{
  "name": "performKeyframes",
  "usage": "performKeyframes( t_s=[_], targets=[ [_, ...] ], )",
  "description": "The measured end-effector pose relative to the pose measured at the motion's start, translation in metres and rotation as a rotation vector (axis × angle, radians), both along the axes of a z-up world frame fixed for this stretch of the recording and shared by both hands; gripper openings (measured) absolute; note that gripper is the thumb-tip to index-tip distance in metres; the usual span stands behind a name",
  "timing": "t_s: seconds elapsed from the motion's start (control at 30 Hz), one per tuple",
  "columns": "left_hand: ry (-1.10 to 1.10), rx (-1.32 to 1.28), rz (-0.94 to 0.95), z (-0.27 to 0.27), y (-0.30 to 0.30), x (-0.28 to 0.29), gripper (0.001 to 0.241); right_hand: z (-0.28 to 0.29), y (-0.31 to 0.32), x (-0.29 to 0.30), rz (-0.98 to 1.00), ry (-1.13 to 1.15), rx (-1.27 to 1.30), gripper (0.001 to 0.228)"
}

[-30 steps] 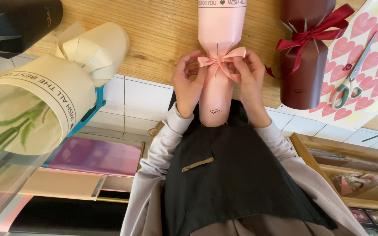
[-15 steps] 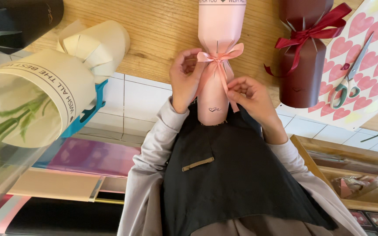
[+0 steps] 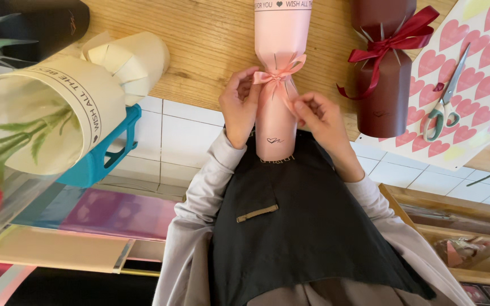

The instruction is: The person cuts a length of pink ribbon from a spool using shears, then ties the ribbon into a bow around a small pink-wrapped bouquet and trims the ribbon ends.

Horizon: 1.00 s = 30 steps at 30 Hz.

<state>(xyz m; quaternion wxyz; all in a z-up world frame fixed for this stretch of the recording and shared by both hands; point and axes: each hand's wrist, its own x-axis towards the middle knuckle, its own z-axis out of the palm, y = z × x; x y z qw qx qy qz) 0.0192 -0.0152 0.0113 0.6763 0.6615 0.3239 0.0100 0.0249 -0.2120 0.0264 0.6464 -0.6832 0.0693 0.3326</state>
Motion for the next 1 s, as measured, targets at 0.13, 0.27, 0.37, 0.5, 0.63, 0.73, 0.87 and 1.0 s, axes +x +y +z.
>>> performKeyframes(
  t_s=[0.13,0.27,0.37,0.5,0.63,0.73,0.87,1.0],
  targets=[
    [0.017,0.032,0.044,0.016,-0.006,0.003,0.017,-0.005,0.01,0.029,-0.113,-0.161,-0.066,0.019],
    [0.083,0.04,0.04,0.023,-0.005,0.009,0.019,0.013,0.043,0.047,-0.134,-0.198,-0.261,0.024],
    [-0.016,0.155,0.035,0.023,-0.008,0.012,0.008,0.006,0.051,0.047,-0.211,-0.169,-0.185,0.016],
    [-0.202,0.288,-0.034,0.027,-0.008,0.016,0.012,0.012,0.059,0.052,-0.234,-0.223,-0.233,0.014],
    [-0.214,0.296,-0.028,0.023,-0.01,0.018,0.012,0.011,0.058,0.054,-0.259,-0.293,-0.292,0.009],
    [-0.09,0.225,-0.006,0.023,-0.007,0.023,0.017,0.007,0.055,0.048,-0.298,-0.281,-0.255,0.012],
    [-0.095,0.369,-0.052,-0.003,-0.005,0.021,0.01,-0.005,0.05,0.037,-0.358,-0.321,-0.326,0.012],
    [-0.064,0.409,-0.099,0.0,-0.004,0.022,0.016,0.0,0.055,0.035,-0.42,-0.158,-0.266,0.017]
  ],
)
